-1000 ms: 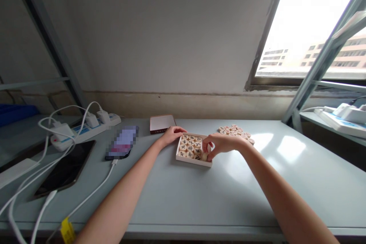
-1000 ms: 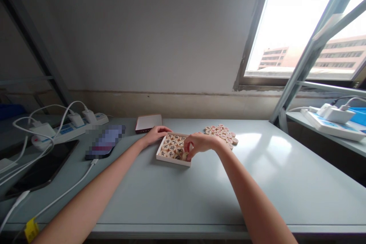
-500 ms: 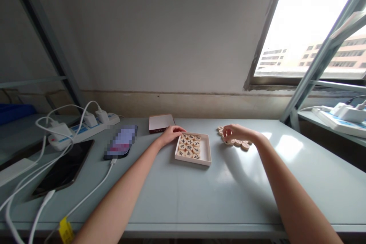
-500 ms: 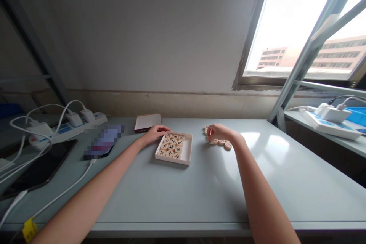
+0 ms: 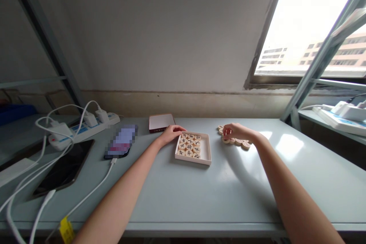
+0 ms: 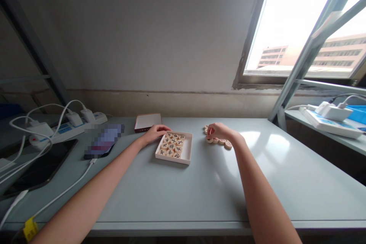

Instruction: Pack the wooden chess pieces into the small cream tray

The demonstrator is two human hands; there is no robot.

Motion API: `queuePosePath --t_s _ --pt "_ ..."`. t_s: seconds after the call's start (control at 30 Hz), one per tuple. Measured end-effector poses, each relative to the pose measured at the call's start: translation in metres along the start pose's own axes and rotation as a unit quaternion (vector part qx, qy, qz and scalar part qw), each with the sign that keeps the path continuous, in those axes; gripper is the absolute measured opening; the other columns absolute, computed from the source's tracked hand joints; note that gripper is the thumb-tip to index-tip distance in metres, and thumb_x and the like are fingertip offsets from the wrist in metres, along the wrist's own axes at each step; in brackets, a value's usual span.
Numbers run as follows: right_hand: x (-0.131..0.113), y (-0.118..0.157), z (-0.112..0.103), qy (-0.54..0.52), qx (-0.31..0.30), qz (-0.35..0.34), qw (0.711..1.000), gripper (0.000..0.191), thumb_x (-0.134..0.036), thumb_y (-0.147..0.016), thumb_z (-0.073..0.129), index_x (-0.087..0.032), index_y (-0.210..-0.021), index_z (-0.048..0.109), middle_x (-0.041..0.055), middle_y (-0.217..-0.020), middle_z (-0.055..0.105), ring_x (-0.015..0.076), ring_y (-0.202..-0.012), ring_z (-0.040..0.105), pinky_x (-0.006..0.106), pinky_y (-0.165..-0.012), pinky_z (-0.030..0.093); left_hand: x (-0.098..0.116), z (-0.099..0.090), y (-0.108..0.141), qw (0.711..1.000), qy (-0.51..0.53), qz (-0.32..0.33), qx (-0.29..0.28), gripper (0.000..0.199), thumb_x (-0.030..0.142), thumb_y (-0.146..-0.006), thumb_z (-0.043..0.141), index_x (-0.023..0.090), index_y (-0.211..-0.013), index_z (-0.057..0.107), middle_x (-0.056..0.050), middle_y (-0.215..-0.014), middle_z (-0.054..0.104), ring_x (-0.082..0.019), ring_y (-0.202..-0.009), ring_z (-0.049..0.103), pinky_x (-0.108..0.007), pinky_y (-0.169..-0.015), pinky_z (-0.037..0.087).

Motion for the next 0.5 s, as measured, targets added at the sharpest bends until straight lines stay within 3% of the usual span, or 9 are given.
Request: queuePosePath --t_s 0.27,0.5 --pt "0.009 -0.009 0.006 -0.002 0.020 -0.014 1.000 0.015 -0.033 -0.065 0.058 -0.019 -0.070 0.055 0.0030 -0.071 0.060 0.0145 -0.063 0.053 0.023 -0.051 0.035 -0.005 0.000 -0.002 1.000 0.012 0.004 -0.007 0.025 0.018 -0.063 0.050 0.011 -0.082 0.064 -0.007 -0.088 0.066 -0.018 -0.084 0.058 -0.028 -0.077 0.043" --pt "0.013 -0.005 0.003 0.005 0.009 -0.004 1.000 0.008 -0.026 -0.066 0.055 -0.019 -0.068 0.052 0.0022 -0.071 0.057 0.0126 -0.059 0.050 0.022 -0.049 0.034 -0.009 0.001 -0.005 1.000 0.023 0.002 -0.013 0.023 0.016 -0.063 0.050 0.011 -0.082 0.064 -0.007 -0.087 0.065 -0.017 -0.082 0.058 -0.027 -0.075 0.044"
Point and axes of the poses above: each hand's wrist, its own y-axis away from the middle knuckle, its own z-axis out of the palm, x = y × z, the point moved 5 cm from there along -y, towards the middle knuckle
